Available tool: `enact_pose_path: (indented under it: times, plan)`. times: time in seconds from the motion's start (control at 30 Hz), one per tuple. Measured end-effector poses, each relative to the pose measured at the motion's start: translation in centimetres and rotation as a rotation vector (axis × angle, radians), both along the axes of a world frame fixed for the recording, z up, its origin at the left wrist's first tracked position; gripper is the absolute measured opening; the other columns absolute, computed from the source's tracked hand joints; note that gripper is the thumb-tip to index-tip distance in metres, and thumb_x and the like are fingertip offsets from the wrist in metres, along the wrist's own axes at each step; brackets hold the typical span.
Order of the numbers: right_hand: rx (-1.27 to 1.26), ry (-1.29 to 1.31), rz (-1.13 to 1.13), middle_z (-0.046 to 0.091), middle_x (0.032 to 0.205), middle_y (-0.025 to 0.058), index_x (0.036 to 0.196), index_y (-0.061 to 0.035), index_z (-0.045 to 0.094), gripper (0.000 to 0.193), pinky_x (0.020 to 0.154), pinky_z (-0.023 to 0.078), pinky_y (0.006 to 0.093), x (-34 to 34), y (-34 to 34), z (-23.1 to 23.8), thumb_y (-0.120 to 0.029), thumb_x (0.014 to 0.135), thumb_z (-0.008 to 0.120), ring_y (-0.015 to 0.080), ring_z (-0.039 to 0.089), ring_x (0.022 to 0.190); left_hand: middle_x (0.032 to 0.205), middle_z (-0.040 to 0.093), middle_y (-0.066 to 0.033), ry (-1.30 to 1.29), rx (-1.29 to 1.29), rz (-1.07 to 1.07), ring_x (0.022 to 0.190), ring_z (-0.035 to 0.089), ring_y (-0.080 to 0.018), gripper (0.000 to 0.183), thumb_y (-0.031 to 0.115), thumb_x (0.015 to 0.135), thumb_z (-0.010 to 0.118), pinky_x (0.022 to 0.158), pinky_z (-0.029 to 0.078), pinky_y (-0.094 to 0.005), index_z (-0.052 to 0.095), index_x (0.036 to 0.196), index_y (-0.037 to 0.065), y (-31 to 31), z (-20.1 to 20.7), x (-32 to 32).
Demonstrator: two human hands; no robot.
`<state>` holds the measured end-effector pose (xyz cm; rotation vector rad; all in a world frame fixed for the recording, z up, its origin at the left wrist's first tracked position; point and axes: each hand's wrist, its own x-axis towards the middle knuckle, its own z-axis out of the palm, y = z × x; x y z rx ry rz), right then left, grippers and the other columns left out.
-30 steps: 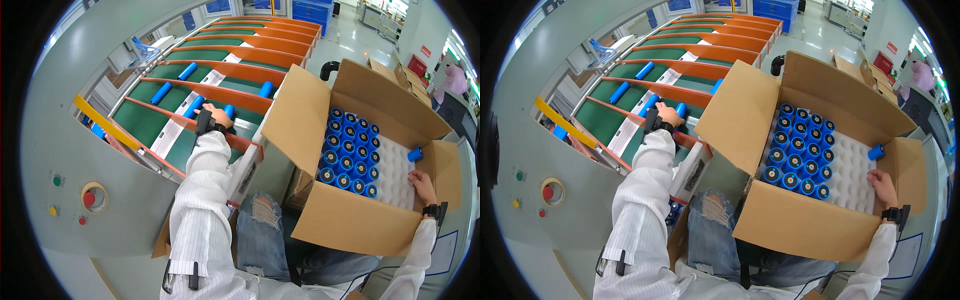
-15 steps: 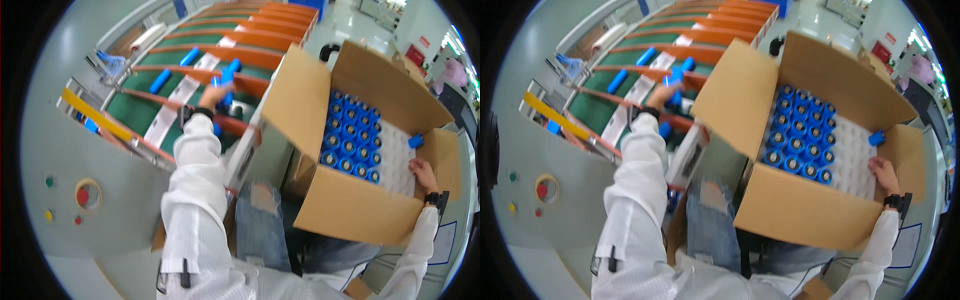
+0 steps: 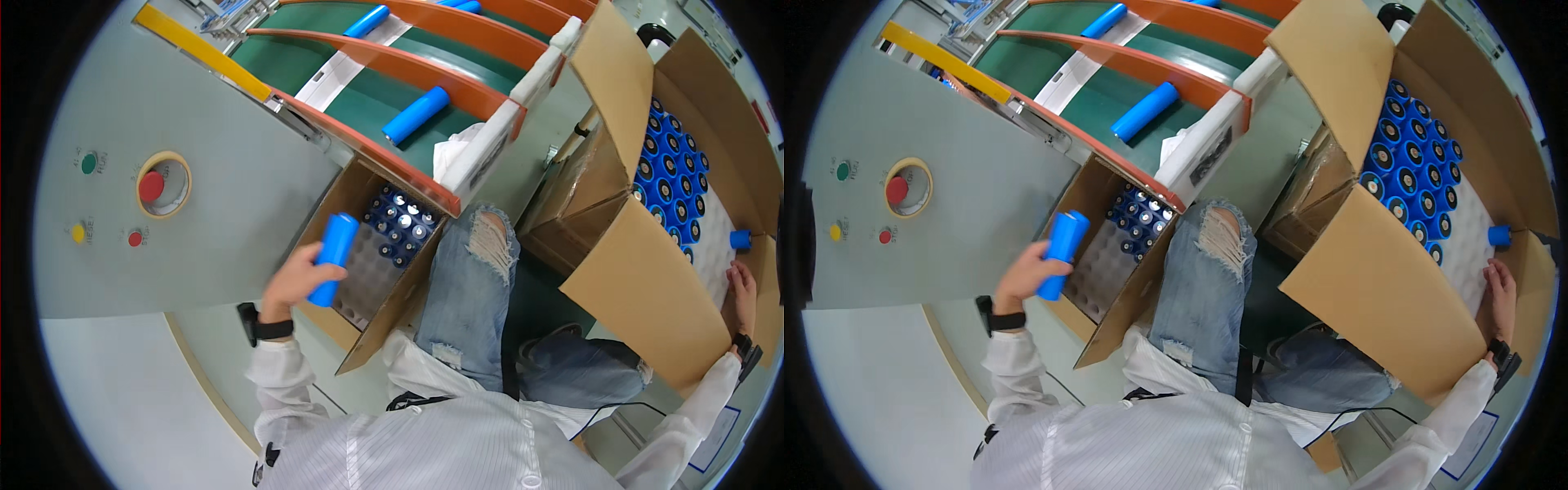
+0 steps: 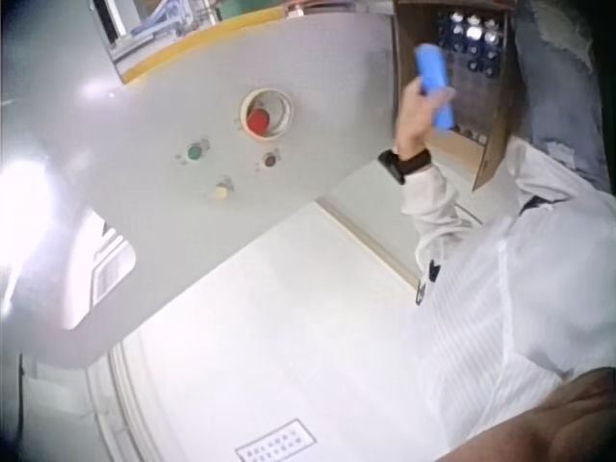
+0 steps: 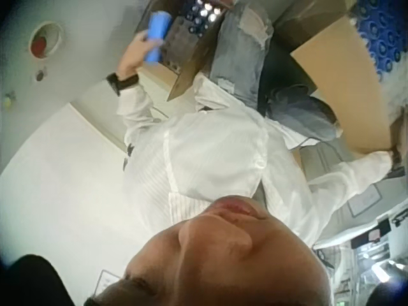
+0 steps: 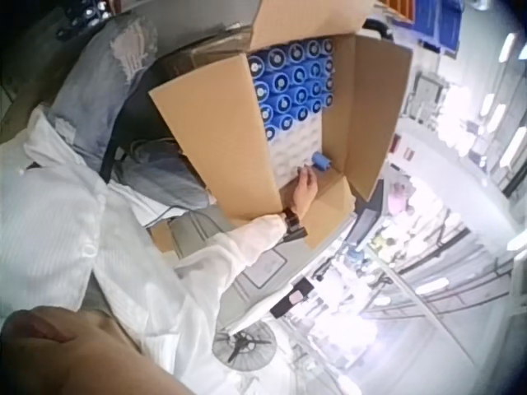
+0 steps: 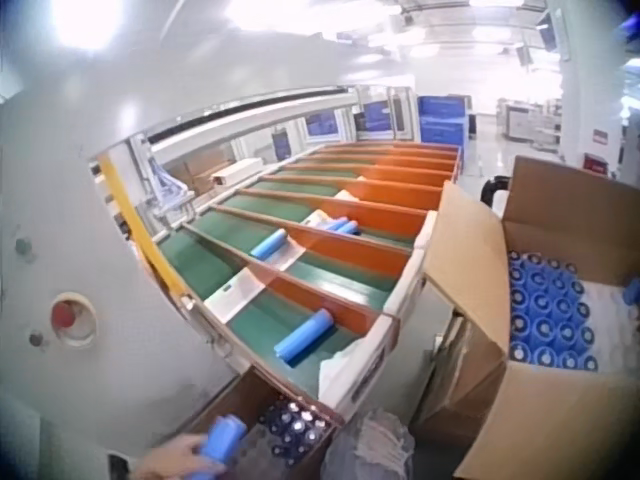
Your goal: The recorder takes blue cylindrical battery cells from a rack and places them into foam-lined cardboard boxes, then prepares a box for labeling.
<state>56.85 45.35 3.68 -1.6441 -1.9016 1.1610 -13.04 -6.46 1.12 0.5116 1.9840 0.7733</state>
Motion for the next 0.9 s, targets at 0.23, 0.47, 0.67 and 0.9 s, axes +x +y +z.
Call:
enact_pose_path:
  times: [0.23,0.47,0.67,0.9]
  plan:
    - [0.005,-0.089,-0.034,0.059,0.104,-0.0016,0.123,0.0003,0.057,0.038,0.082,0.042,0.0204,0.5,-0.3,0.7,-0.027,0.097,0.059,0.0070,0.052,0.092,0.112,0.061,-0.0221,0.495,-0.450,-0.468,0.101,0.061,-0.0349,0.061,0.049,0.060,0.075,0.084,0.051,-0.0395,0.071,0.100,0.003,1.0,-17.4,-2.7]
    - [0.003,-0.007,-0.136,0.060,0.102,-0.0016,0.121,-0.0014,0.059,0.037,0.080,0.042,0.0202,1.9,-0.7,0.1,-0.029,0.097,0.059,0.0069,0.052,0.090,0.121,0.056,-0.0198,0.966,-0.767,-0.827,0.109,0.057,-0.0403,0.054,0.043,0.063,0.077,0.091,0.049,-0.0476,0.072,0.106,0.012,3.5,-27.4,-6.9]
    - [0.002,-0.144,-0.061,0.061,0.100,-0.0016,0.120,-0.0013,0.060,0.037,0.081,0.042,0.0207,1.6,0.1,0.9,-0.031,0.098,0.056,0.0076,0.053,0.090,0.122,0.055,-0.0172,1.205,-0.764,-1.009,0.113,0.054,-0.0387,0.050,0.036,0.070,0.072,0.094,0.047,-0.0499,0.068,0.114,0.013,0.1,-34.9,-10.4]
    - [0.063,-0.210,-0.125,0.061,0.097,-0.0029,0.121,-0.0028,0.061,0.039,0.077,0.041,0.0204,1.6,-1.4,3.3,-0.034,0.099,0.055,0.0067,0.053,0.087,0.139,0.043,-0.0200,1.010,-0.782,-1.113,0.126,0.041,-0.0403,0.060,0.024,0.081,0.057,0.102,0.034,-0.0518,0.049,0.138,0.006,3.2,-39.5,-9.2]
